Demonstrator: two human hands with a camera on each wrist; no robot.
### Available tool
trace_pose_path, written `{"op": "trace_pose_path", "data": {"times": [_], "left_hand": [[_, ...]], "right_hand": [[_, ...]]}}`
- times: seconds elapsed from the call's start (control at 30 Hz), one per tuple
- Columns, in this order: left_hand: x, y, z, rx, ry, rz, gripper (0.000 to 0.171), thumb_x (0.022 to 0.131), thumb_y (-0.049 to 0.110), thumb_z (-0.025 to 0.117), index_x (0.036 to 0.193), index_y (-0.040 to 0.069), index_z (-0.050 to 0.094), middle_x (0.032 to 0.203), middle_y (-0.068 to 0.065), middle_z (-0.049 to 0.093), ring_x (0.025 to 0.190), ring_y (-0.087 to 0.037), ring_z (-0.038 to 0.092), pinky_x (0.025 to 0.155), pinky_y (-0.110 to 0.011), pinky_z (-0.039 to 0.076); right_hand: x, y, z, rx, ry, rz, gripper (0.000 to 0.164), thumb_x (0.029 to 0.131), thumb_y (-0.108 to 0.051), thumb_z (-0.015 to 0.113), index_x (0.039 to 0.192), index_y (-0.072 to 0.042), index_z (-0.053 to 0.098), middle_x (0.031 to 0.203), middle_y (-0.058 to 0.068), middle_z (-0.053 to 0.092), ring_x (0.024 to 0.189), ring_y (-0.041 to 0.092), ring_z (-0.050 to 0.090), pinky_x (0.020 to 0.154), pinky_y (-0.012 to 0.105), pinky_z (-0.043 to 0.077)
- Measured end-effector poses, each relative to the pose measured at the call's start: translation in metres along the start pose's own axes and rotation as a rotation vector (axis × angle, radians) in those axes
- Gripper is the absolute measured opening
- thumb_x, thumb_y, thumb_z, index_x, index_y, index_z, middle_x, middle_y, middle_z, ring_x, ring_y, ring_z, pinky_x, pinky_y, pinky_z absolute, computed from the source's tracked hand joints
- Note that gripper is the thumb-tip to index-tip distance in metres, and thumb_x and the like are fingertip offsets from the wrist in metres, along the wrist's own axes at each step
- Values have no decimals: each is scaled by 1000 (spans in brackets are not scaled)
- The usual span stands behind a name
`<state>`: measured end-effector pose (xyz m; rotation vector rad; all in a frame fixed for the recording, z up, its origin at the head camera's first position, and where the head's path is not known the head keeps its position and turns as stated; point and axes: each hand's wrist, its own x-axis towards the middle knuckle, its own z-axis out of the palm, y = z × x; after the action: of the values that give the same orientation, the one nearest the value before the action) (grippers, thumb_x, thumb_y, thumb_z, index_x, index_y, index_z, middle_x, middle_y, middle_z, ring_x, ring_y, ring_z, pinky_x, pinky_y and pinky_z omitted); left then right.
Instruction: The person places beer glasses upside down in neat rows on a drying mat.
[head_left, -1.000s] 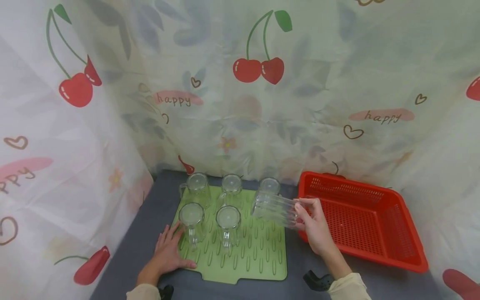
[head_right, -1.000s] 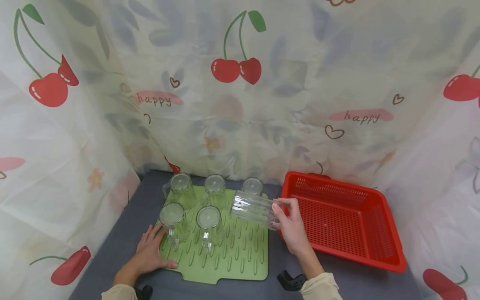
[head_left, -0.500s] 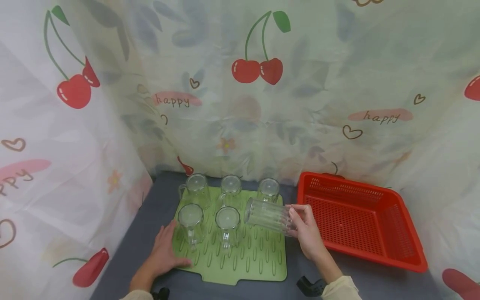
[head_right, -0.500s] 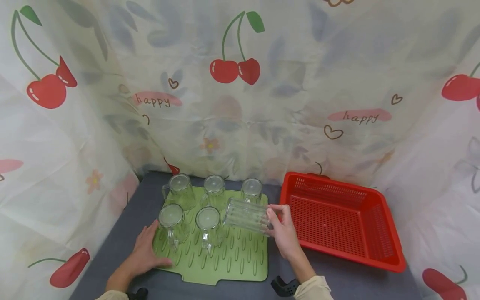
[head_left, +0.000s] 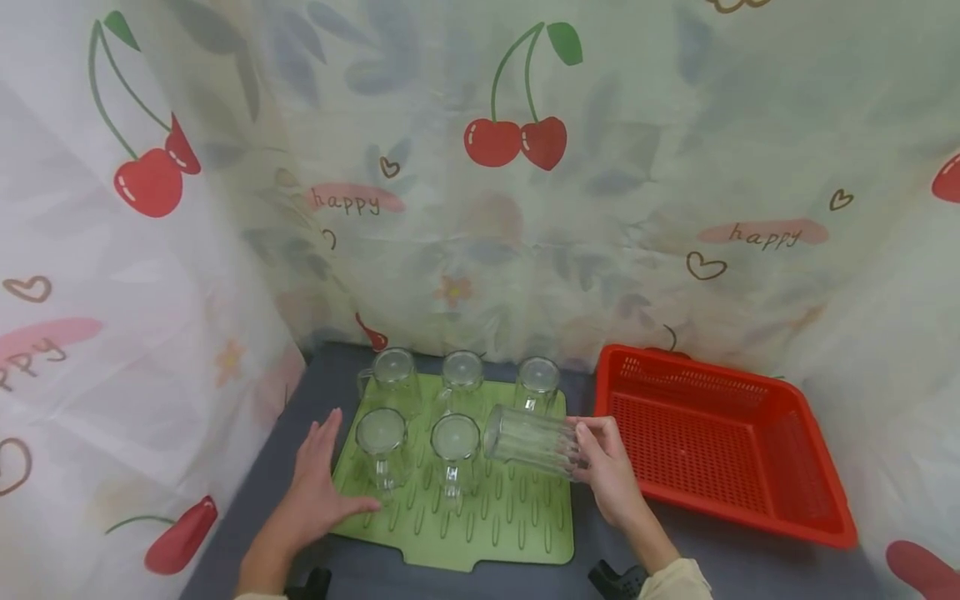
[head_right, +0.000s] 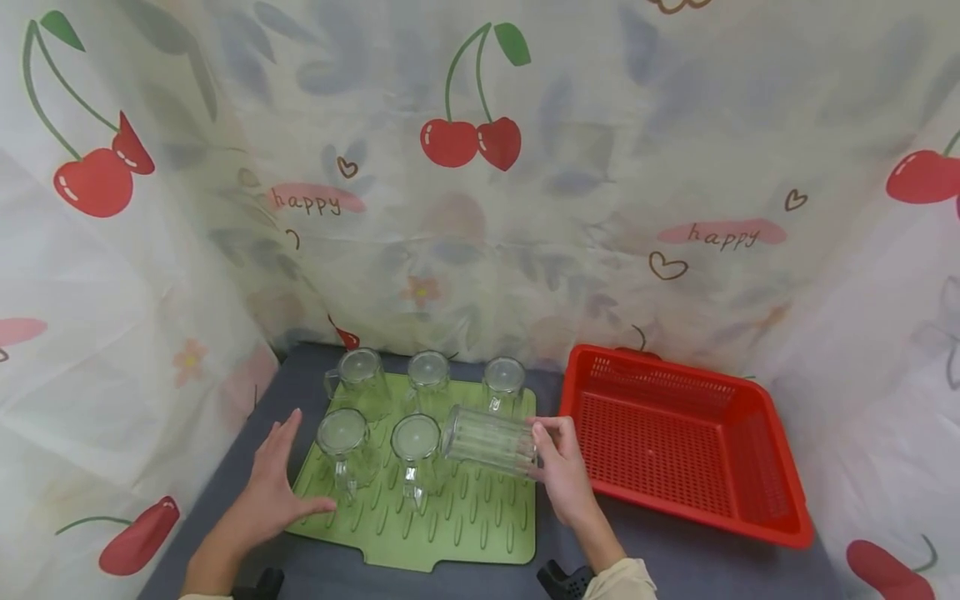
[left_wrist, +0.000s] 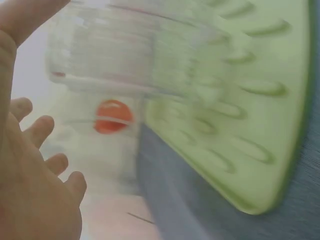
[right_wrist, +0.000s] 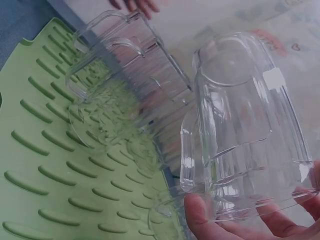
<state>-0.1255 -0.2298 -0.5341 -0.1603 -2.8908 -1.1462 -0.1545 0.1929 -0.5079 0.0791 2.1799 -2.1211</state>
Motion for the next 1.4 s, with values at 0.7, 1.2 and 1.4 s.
{"op": "trace_pose_path", "data": {"times": [0.7, 1.2, 1.4], "left_hand": [[20, 96, 6, -162, 1, 269, 120, 75, 40, 90, 165, 36, 9, 174, 3, 11, 160, -38, 2, 116, -79, 16], [32, 153, 61, -147, -146, 418, 118, 75, 63, 81, 164, 41, 7, 173, 14, 9, 162, -25, 8, 121, -69, 26], [37, 160, 72, -116, -142, 472, 117, 77, 60, 82, 164, 38, 7, 172, 14, 10, 162, -24, 8, 123, -67, 23]], "right_hand": [[-1, 8, 14, 71, 7, 41, 32, 112, -32, 39, 127, -4, 41, 149, 14, 50, 121, 39, 65, 86, 46, 62], [-2, 11, 17, 137, -6, 39, 34, 112, -33, 37, 127, -2, 40, 148, 15, 49, 122, 38, 64, 85, 47, 62], [-4, 11, 17, 156, -6, 40, 33, 112, -32, 37, 128, -3, 41, 146, 16, 52, 118, 33, 66, 85, 48, 62]]}}
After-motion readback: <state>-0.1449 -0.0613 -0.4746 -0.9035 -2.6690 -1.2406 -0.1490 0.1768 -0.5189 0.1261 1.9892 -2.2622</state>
